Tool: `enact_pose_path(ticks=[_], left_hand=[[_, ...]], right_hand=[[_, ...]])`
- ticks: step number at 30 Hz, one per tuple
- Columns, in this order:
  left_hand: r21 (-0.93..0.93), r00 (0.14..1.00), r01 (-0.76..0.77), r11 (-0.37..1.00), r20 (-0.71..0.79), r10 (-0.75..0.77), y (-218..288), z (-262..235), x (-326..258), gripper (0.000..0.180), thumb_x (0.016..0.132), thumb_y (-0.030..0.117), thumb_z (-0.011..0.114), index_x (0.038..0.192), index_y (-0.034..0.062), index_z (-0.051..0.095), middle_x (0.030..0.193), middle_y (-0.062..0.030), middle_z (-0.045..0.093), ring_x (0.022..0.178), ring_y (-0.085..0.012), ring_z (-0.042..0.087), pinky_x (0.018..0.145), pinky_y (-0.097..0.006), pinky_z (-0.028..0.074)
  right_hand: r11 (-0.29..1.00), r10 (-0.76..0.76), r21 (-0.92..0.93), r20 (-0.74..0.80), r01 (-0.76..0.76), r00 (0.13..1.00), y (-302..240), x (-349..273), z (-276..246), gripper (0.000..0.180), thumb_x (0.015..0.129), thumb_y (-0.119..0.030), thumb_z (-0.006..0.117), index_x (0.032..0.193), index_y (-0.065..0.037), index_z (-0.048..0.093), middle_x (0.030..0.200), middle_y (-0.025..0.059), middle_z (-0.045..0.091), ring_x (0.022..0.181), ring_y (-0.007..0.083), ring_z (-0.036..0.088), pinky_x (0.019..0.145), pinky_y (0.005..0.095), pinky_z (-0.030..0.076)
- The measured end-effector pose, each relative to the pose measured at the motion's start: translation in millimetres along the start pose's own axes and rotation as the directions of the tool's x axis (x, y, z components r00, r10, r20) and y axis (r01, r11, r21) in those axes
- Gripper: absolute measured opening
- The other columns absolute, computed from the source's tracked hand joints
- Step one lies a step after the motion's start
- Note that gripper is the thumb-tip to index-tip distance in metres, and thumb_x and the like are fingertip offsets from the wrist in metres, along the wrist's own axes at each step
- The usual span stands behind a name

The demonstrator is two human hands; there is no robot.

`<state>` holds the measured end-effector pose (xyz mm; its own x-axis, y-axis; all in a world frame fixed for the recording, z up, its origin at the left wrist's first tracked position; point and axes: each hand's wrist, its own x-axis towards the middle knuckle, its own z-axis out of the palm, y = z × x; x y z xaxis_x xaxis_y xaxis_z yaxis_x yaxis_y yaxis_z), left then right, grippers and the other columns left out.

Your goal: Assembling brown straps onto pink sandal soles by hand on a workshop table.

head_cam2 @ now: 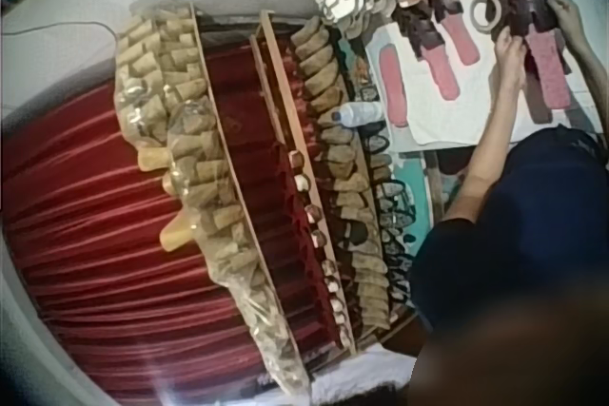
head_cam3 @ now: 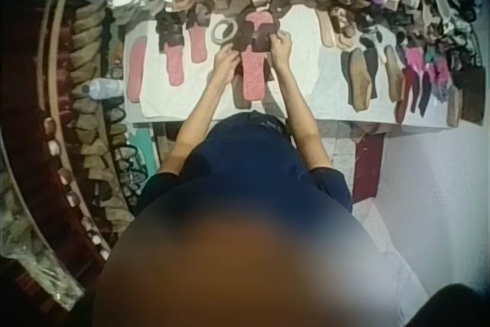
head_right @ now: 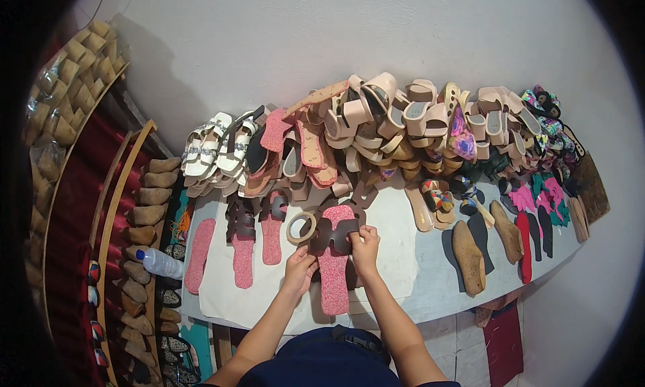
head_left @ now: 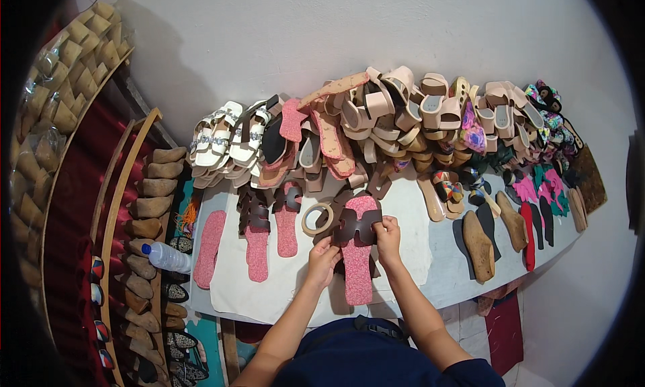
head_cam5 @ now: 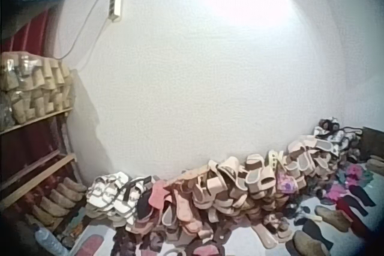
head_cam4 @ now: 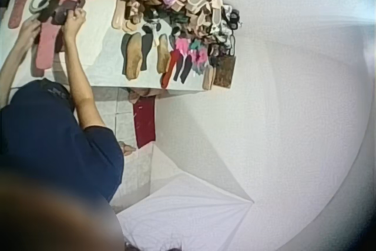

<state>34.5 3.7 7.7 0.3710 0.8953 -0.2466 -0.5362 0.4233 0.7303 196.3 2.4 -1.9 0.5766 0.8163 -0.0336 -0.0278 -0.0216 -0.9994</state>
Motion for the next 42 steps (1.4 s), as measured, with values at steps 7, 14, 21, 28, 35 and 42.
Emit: enact_pose_path(ticks=[7,14,21,28,35,42], left_hand=[[0.011,0.996,0.077,0.997,0.047,-0.077,13.3,14.7,-7.5,0.024,0.079,-0.001,0.047,0.103,0.001,0.049,0.095,-0.0062,0.056,0.083,-0.0127,0.055,0.073,-0.024,0.045],[0.142,0.998,0.061,0.988,0.025,-0.065,-3.7,5.4,-1.6,0.022,0.08,0.004,0.051,0.101,0.0021,0.051,0.092,-0.0033,0.056,0.081,-0.0099,0.053,0.074,-0.024,0.043],[0.131,0.998,-0.006,0.991,-0.062,0.014,-3.9,10.9,-1.3,0.018,0.079,0.005,0.051,0.097,0.0032,0.053,0.086,-0.0003,0.056,0.075,-0.0074,0.051,0.07,-0.021,0.04],[0.083,0.976,-0.121,0.989,-0.171,0.134,-14.3,-6.2,8.8,0.018,0.083,0.005,0.048,0.1,-0.0008,0.05,0.094,-0.0057,0.055,0.087,-0.0113,0.052,0.079,-0.025,0.04],[0.067,0.955,-0.16,0.985,-0.243,0.172,-7.3,-6.2,6.4,0.016,0.083,0.007,0.049,0.097,-0.0007,0.049,0.093,-0.0075,0.055,0.083,-0.0119,0.053,0.076,-0.025,0.041],[0.11,0.942,-0.193,0.975,-0.258,0.215,-14.1,-5.4,10.1,0.011,0.082,0.006,0.05,0.091,0.0001,0.049,0.091,-0.0076,0.056,0.082,-0.0119,0.053,0.076,-0.025,0.041]], right_hand=[[0.985,-0.099,-0.149,-0.082,0.086,0.992,-0.9,-1.5,-0.5,0.018,0.073,-0.018,0.058,0.065,-0.002,0.06,0.088,0.0078,0.045,0.09,0.0227,0.036,0.081,0.0308,0.029],[0.983,-0.129,-0.135,-0.053,0.121,0.99,0.2,-3.7,6.4,0.016,0.072,-0.017,0.058,0.067,-0.001,0.06,0.089,0.0082,0.045,0.09,0.0228,0.036,0.081,0.0312,0.03],[0.972,-0.142,-0.187,0.009,0.141,0.99,-5.6,-3.4,9.7,0.016,0.073,-0.018,0.057,0.071,-0.003,0.062,0.09,0.0091,0.046,0.091,0.0235,0.037,0.082,0.0325,0.03],[0.891,-0.105,-0.362,0.423,0.274,0.9,2.3,7.1,-6.7,0.031,0.076,-0.015,0.045,0.102,0.0,0.054,0.106,0.0145,0.045,0.101,0.0259,0.04,0.086,0.0317,0.032],[0.595,-0.112,-0.652,0.51,0.469,0.853,-41.7,-27.7,-4.8,0.046,0.068,-0.019,0.055,0.111,-0.003,0.048,0.102,0.0153,0.046,0.098,0.0315,0.043,0.08,0.0372,0.039],[0.361,-0.332,-0.747,0.457,0.558,0.825,-51.3,-33.2,2.4,0.035,0.068,-0.014,0.054,0.1,-0.003,0.055,0.085,0.0166,0.05,0.075,0.0301,0.055,0.066,0.0383,0.045]])
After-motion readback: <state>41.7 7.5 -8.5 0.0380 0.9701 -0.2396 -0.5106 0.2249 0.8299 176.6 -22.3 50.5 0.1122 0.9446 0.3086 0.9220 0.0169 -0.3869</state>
